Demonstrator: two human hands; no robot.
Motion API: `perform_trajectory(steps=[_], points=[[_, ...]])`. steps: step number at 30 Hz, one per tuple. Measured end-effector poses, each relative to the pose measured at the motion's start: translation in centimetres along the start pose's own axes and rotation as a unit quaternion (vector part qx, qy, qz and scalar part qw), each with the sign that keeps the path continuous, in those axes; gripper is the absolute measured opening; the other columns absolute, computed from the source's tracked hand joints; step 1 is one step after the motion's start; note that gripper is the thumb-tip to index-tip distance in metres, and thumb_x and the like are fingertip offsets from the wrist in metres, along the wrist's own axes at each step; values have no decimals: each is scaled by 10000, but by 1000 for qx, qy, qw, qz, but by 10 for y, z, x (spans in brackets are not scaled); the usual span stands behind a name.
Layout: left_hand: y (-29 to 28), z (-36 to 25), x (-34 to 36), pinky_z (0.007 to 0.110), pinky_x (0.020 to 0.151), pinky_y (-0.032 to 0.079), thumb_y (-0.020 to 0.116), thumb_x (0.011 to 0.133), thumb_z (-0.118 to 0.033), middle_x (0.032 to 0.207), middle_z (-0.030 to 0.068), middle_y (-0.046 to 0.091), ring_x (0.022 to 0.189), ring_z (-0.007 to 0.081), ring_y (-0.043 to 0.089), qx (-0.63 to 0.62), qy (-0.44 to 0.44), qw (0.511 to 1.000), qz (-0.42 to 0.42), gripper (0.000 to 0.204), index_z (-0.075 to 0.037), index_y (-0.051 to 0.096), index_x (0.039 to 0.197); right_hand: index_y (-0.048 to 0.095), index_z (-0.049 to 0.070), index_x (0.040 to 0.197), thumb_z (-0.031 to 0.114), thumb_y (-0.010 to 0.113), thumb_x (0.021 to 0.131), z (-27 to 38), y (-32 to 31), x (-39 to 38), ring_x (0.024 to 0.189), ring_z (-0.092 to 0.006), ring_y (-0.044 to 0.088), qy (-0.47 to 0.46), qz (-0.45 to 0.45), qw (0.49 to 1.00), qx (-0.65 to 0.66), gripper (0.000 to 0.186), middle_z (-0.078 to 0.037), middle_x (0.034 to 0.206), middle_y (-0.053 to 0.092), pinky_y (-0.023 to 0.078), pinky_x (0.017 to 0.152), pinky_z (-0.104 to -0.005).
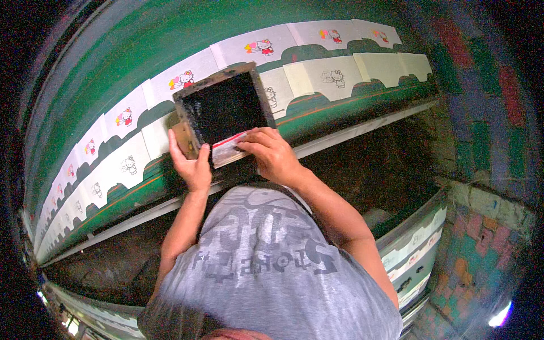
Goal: The person uses a squeegee to spread black ink across a screen printing frame placed over a long sheet of paper with Hello Kitty graphics. The person repeatedly pulls the squeegee across the screen to evenly coat the surface with ink.
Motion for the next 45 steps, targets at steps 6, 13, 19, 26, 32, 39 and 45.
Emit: perform_trajectory(steps=[6,13,19,26,32,39,45], points=[[82,-9,-20,436,1342,353,812,843,27,1730,217,504,1590,321,499,38,-15,999,-11,1016,25,365,1755,791,39,1220,-99,785,814,-60,-59,-33,1260,-387,719,6,1,1000,21,429,-125,1273,780,595,1086,-520],[107,-7,-24,427,1301,410,843,813,32,1689,188,552,1518,304,563,38,-45,998,-17,1039,-1,396,1750,804,29,1192,-100,779,845,-88,-88,-41,1188,-386,743,-19,20,996,81,371,-145,1233,786,612,1039,-499],[110,-2,-25,419,1298,411,850,809,48,1687,171,553,1522,292,556,28,-72,997,-22,1045,-21,404,1751,807,19,1177,-88,792,853,-95,-92,-40,1140,-377,750,-34,18,994,107,342,-151,1198,785,618,997,-486],[111,-1,-25,415,1341,356,845,796,118,1746,120,482,1587,266,479,2,-104,994,-10,1072,-54,404,1758,813,21,1159,-75,799,854,-93,-94,-37,1129,-367,756,-28,31,994,100,320,-142,1176,788,623,988,-481],[109,1,-25,415,1329,374,846,809,72,1716,171,520,1562,279,515,-21,-101,995,-15,1041,4,397,1745,818,24,1142,-72,800,850,-90,-90,-35,1127,-363,756,-28,40,995,92,309,-140,1178,790,625,985,-479],[108,3,-24,416,1329,372,840,809,74,1715,172,520,1555,279,521,-15,-89,996,-13,1043,2,392,1748,817,23,1141,-119,792,815,-89,-90,-35,1134,-364,756,-10,37,996,81,357,-140,1182,793,626,993,-487],[110,5,-25,411,1330,369,839,807,92,1714,157,515,1556,269,513,-25,-90,996,-7,1058,-10,381,1756,819,22,1157,-130,790,810,-93,-89,-36,1156,-371,757,-4,30,996,81,379,-147,1195,796,627,1010,-483]])
Point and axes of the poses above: each hand's wrist, its own x-axis towards the middle knuckle, its own y-axis out of the palm, z = x × y, the point moved 7 cm from there along x, towards the middle knuckle
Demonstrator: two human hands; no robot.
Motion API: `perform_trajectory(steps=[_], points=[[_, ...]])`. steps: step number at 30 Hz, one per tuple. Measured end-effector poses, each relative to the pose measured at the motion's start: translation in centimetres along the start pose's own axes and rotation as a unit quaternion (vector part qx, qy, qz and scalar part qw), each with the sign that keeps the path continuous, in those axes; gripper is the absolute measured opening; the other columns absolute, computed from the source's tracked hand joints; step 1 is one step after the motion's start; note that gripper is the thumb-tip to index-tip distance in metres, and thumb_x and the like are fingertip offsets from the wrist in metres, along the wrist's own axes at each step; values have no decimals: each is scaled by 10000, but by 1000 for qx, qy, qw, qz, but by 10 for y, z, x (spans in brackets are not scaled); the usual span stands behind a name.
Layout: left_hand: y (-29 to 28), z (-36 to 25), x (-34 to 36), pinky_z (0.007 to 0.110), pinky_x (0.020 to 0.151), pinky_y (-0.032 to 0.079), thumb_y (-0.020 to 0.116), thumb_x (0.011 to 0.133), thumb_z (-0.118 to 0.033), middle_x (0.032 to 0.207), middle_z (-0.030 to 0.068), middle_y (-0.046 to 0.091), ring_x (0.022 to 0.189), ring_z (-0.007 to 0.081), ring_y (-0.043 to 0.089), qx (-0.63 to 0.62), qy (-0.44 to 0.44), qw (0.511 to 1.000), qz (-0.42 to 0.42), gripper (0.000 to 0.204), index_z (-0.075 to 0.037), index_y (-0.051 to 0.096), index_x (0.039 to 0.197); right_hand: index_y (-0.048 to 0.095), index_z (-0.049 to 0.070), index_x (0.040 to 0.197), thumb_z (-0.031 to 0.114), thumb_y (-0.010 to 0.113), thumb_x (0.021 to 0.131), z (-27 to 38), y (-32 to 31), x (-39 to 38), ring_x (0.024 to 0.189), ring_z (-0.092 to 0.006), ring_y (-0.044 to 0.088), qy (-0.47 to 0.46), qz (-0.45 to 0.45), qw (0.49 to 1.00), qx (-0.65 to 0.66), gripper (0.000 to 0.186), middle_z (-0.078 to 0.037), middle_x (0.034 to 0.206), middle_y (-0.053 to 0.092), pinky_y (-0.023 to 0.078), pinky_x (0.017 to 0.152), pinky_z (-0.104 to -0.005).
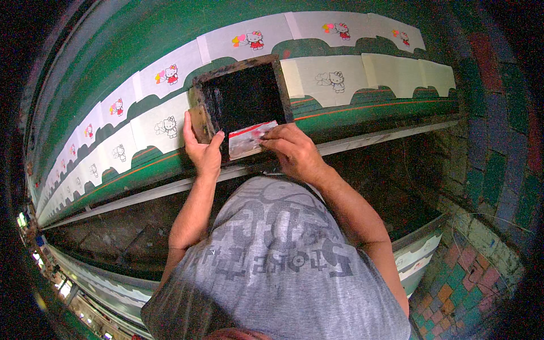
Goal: The person uses a squeegee to spread black ink across a screen printing frame placed over a long sheet of paper with Hello Kitty graphics. The person repeatedly pulls the squeegee across the screen to evenly coat the surface with ink.
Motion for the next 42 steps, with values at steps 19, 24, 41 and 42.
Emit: perform_trajectory(steps=[19,24,41,42], points=[[2,0,0,415,1337,361,837,797,119,1725,125,496,1569,268,493,18,2,1000,6,1083,-47,379,1764,815,16,1164,-102,794,817,3,-4,3,1164,-378,754,7,9,1000,-11,367,-154,1199,790,621,1019,-489],[2,-1,0,422,1341,356,839,801,98,1727,148,496,1573,280,495,17,4,1000,3,1070,-29,379,1759,797,33,1218,-58,806,789,17,2,10,1231,-365,724,-31,68,991,-113,439,-134,1274,771,612,1032,-500],[1,-1,-1,451,1342,364,854,850,-15,1719,227,519,1592,348,503,34,7,999,-4,993,-13,413,1741,794,44,1293,22,727,853,12,14,49,1148,-331,706,8,227,950,-215,445,-122,1200,763,596,1018,-465],[1,0,-1,453,1341,366,854,851,-16,1719,228,520,1591,349,504,36,7,999,-3,994,-15,413,1741,794,42,1278,45,729,853,11,12,53,1128,-333,703,2,219,952,-213,430,-122,1168,758,588,1017,-467]])
Point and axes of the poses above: each hand's wrist, its own x-axis towards the middle knuckle, its own y-axis out of the palm, z = x × y, the point moved 7 cm from there along x, towards the middle knuckle
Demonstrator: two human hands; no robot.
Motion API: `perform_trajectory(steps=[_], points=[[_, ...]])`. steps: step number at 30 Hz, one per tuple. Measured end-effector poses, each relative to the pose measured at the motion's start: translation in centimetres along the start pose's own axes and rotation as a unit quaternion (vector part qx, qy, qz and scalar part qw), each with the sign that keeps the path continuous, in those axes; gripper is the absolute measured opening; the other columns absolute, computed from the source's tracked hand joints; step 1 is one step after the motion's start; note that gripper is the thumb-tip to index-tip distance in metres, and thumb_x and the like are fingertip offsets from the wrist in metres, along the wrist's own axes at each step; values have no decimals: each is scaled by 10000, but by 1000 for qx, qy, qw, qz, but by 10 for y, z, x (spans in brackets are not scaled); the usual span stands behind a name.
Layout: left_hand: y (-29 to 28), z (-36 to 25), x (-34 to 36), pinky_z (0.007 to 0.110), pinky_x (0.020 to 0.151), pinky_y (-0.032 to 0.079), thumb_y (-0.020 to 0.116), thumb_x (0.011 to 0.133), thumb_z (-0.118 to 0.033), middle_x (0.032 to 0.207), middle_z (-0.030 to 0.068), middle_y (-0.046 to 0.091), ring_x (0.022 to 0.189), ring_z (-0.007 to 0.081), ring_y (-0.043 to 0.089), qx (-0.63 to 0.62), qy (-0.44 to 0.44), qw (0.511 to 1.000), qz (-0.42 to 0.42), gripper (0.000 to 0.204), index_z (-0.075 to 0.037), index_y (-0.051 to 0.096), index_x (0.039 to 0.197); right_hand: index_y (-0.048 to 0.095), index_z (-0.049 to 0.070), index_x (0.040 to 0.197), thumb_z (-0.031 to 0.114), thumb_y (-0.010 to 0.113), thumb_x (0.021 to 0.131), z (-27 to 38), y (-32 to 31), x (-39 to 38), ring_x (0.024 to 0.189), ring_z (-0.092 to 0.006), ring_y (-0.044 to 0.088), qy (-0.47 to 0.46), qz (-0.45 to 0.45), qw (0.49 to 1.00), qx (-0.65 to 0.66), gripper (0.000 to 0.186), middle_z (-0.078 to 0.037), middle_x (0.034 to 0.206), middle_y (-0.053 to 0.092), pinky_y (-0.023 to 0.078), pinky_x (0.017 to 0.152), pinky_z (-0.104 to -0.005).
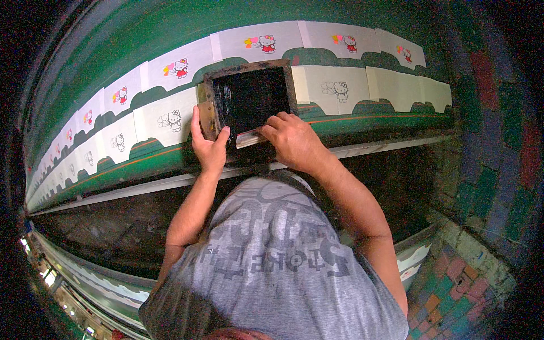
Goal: The person uses a squeegee to spread black ink across a screen printing frame placed over a long sheet of paper with Hello Kitty graphics. The person repeatedly pulls the squeegee across the screen to evenly coat the surface with ink.
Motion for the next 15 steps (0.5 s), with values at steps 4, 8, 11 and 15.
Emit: perform_trajectory(steps=[4,8,11,15], points=[[-1,-1,1,457,1339,372,852,853,-13,1716,228,524,1589,350,509,16,12,1000,-2,993,-19,412,1743,789,24,1281,61,718,867,1,0,3,1123,-345,695,3,-8,1000,16,422,-133,1169,755,576,1039,-476],[0,-4,1,454,1340,372,849,846,5,1717,227,525,1590,348,509,35,15,999,-7,997,-16,413,1743,779,9,1330,-34,716,852,8,5,-2,1212,-349,688,11,5,999,34,484,-149,1293,759,568,1095,-455],[0,-4,1,451,1341,371,850,833,23,1720,222,523,1591,346,507,25,26,999,-5,1010,-11,412,1742,777,6,1326,-59,723,826,7,9,-8,1224,-353,683,19,-3,998,53,507,-151,1309,753,562,1104,-461],[-1,0,1,449,1342,370,852,818,39,1728,205,521,1590,332,506,12,5,1000,-3,1020,-8,419,1739,779,6,1301,-84,747,795,7,8,-13,1215,-354,686,20,-23,997,75,516,-150,1305,752,565,1100,-462]])
Point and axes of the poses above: each hand's wrist, its own x-axis towards the middle knuckle, its own y-axis out of the palm, z = x × y, the point moved 7 cm from there along x, towards the middle knuckle
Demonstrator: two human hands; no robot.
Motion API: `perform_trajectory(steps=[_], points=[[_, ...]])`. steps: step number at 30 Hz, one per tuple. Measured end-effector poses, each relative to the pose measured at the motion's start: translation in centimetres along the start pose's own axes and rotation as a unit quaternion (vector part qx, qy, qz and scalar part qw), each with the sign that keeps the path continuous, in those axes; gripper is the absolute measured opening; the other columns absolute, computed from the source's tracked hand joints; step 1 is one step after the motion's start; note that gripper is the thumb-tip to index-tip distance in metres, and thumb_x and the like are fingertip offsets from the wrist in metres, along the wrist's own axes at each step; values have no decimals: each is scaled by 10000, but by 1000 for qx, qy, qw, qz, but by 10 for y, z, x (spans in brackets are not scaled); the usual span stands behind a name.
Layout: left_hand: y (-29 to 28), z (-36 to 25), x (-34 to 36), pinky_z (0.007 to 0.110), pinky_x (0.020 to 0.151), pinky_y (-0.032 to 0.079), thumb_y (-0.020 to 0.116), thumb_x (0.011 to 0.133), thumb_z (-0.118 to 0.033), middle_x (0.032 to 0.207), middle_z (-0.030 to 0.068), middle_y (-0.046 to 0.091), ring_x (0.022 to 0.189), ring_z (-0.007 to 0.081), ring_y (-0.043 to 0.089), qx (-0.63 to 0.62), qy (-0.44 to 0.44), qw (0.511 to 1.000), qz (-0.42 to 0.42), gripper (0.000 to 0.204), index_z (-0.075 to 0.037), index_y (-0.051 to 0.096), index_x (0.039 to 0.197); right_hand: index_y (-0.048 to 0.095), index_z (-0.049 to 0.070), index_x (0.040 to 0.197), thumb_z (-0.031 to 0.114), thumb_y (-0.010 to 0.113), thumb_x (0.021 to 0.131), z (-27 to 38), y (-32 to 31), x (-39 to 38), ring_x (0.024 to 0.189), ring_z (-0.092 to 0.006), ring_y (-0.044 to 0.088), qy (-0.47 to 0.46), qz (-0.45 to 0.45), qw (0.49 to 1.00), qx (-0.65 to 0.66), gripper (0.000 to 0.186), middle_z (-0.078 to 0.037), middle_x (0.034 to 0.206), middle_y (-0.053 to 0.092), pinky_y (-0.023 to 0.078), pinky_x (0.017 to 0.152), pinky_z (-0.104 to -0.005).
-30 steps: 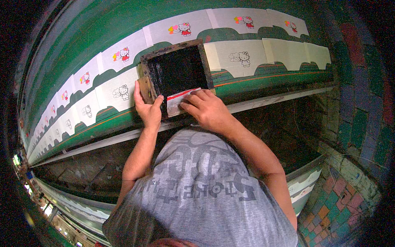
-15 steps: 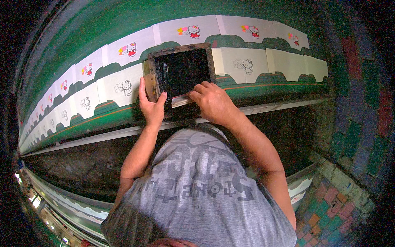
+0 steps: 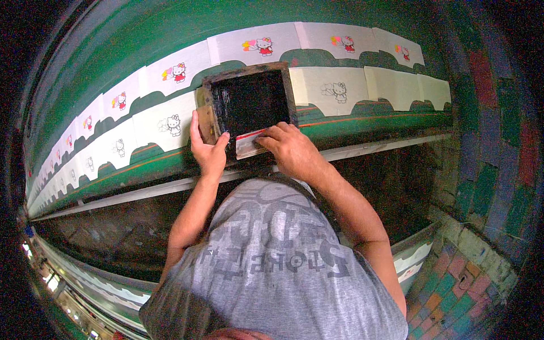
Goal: The person uses a squeegee to spread black ink across a screen printing frame placed over a long sheet of paper with Hello Kitty graphics. The person repeatedly pulls the squeegee across the screen to evenly coat the surface with ink.
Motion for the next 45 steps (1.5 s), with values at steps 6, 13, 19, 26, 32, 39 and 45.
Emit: perform_trajectory(steps=[6,13,19,26,32,39,45], points=[[-1,2,0,433,1336,376,862,804,44,1724,187,528,1569,306,522,-19,-10,1000,0,1034,0,421,1738,790,12,1268,-58,786,806,-3,1,-7,1190,-353,701,-9,-28,999,19,467,-142,1276,762,587,1064,-456],[-2,-2,0,430,1333,378,874,792,45,1719,184,530,1561,301,527,-13,-5,1000,0,1058,2,414,1744,809,18,1233,-57,808,805,-5,-3,-10,1165,-346,713,-11,-44,999,31,434,-132,1246,773,599,1040,-456],[-3,1,0,429,1339,369,872,797,46,1729,187,519,1570,302,517,-17,-6,1000,-5,1057,0,409,1747,816,23,1220,-35,816,817,-3,-6,-10,1149,-341,718,-18,-49,998,31,408,-130,1239,778,607,1017,-460],[-1,5,0,429,1343,366,868,814,36,1740,192,508,1584,304,504,-34,-13,999,-7,1049,4,396,1750,818,50,1212,35,781,825,-6,-5,-10,1134,-330,708,-31,-51,998,32,389,-107,1219,770,590,998,-459],[-1,0,-1,428,1346,364,860,821,34,1746,187,502,1591,306,499,0,-8,1000,-1,1038,5,395,1749,819,18,1222,-29,825,808,-4,-7,-8,1144,-330,724,-26,-32,999,30,417,-125,1234,783,610,1014,-453],[0,-2,0,432,1344,369,859,813,34,1735,189,512,1583,307,507,15,-2,1000,1,1036,4,405,1744,820,16,1221,-34,833,797,-5,-7,-8,1149,-328,727,-31,-35,999,26,427,-126,1242,785,609,1024,-451],[0,1,0,411,1321,387,867,814,63,1720,155,524,1550,277,527,18,8,1000,4,1058,-23,397,1758,816,22,1227,-11,793,836,-2,-9,-5,1137,-326,727,-36,-32,999,6,394,-126,1231,783,605,1024,-453]])
Point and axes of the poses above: each hand's wrist, its own x-axis towards the middle knuckle, its own y-axis out of the palm, z = x × y, the point moved 7 cm from there along x, towards the middle knuckle
